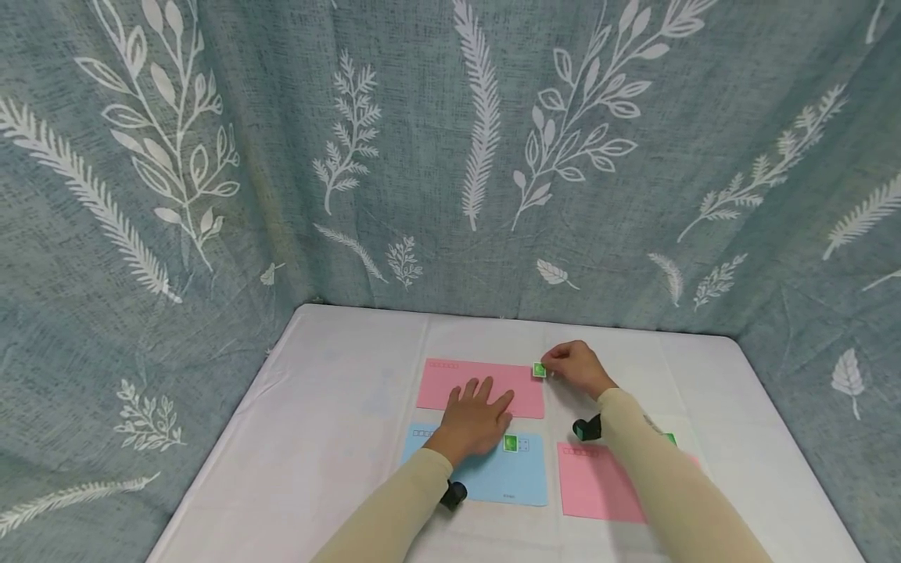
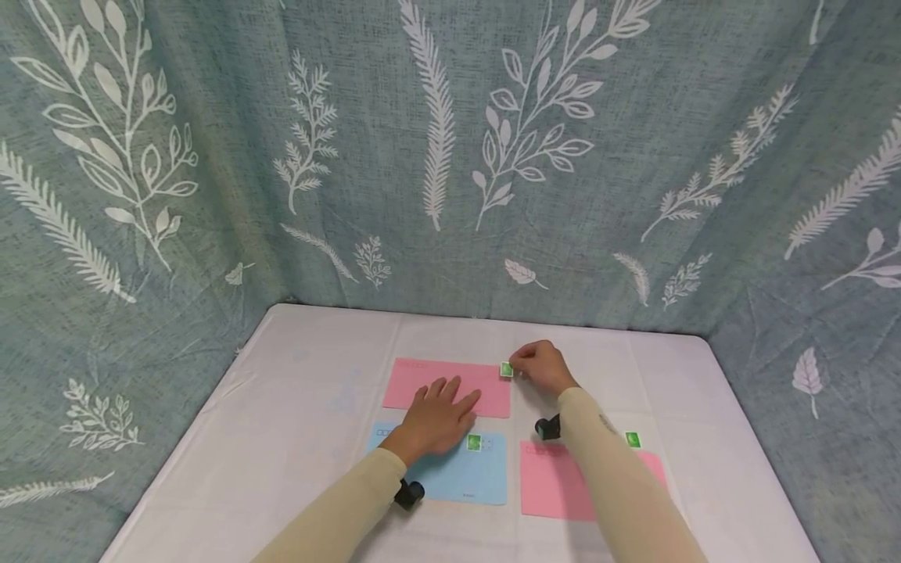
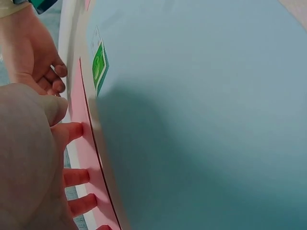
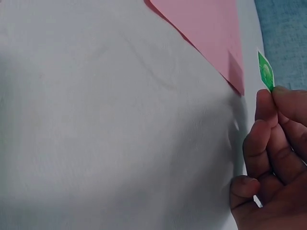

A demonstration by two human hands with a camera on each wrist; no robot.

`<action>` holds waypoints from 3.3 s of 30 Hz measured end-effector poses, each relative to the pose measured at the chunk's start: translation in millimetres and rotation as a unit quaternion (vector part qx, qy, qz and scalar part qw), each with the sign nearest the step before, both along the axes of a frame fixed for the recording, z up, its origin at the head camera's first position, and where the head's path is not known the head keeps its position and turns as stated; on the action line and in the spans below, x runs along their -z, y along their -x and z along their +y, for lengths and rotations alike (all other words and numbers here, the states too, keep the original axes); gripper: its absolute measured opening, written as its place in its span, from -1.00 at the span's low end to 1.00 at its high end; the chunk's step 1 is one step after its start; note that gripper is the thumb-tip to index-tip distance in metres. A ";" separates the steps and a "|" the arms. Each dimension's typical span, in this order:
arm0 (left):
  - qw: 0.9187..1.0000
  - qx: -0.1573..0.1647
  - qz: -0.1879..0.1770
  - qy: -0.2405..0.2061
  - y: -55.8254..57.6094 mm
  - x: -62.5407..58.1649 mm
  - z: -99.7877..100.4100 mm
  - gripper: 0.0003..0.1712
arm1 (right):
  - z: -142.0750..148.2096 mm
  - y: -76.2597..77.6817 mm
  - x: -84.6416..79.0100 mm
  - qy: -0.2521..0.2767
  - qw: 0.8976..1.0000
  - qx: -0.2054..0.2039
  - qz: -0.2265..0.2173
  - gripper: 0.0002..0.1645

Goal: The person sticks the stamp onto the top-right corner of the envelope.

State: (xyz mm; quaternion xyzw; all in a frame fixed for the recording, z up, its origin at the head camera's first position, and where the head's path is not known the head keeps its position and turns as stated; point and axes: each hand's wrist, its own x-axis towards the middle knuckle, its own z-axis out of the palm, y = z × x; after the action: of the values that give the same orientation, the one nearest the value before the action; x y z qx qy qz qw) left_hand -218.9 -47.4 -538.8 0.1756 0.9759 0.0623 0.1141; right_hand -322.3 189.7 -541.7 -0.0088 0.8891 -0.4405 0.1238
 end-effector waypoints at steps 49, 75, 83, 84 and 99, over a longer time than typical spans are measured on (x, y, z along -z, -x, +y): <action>0.998 0.049 0.012 0.047 6.0 1.1 4.8 -0.21 | -47.5 5.1 11.2 -0.020 0.999 0.001 0.025 -0.79; 0.999 0.031 -0.008 0.032 10.1 -7.7 11.7 -0.16 | -46.2 4.0 13.9 -0.034 0.998 -0.009 0.061 -0.89; 0.999 0.021 -0.025 0.016 12.0 -6.8 10.5 -0.14 | -46.3 2.6 11.4 -0.049 0.995 -0.048 0.075 -0.91; 0.999 0.021 -0.025 0.016 12.4 -6.5 10.4 -0.14 | -47.2 2.2 10.7 -0.055 0.994 -0.051 0.075 -0.90; 0.999 0.022 -0.029 0.012 12.0 -5.6 9.8 -0.10 | -49.5 4.7 17.3 -0.074 0.992 -0.063 0.080 -0.87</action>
State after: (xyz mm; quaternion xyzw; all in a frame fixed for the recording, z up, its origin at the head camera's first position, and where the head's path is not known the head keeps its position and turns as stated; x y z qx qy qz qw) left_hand -230.9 -37.7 -533.2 0.1934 0.9688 0.0528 0.1460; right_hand -327.0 140.1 -558.9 -0.0912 0.9241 -0.3623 0.0803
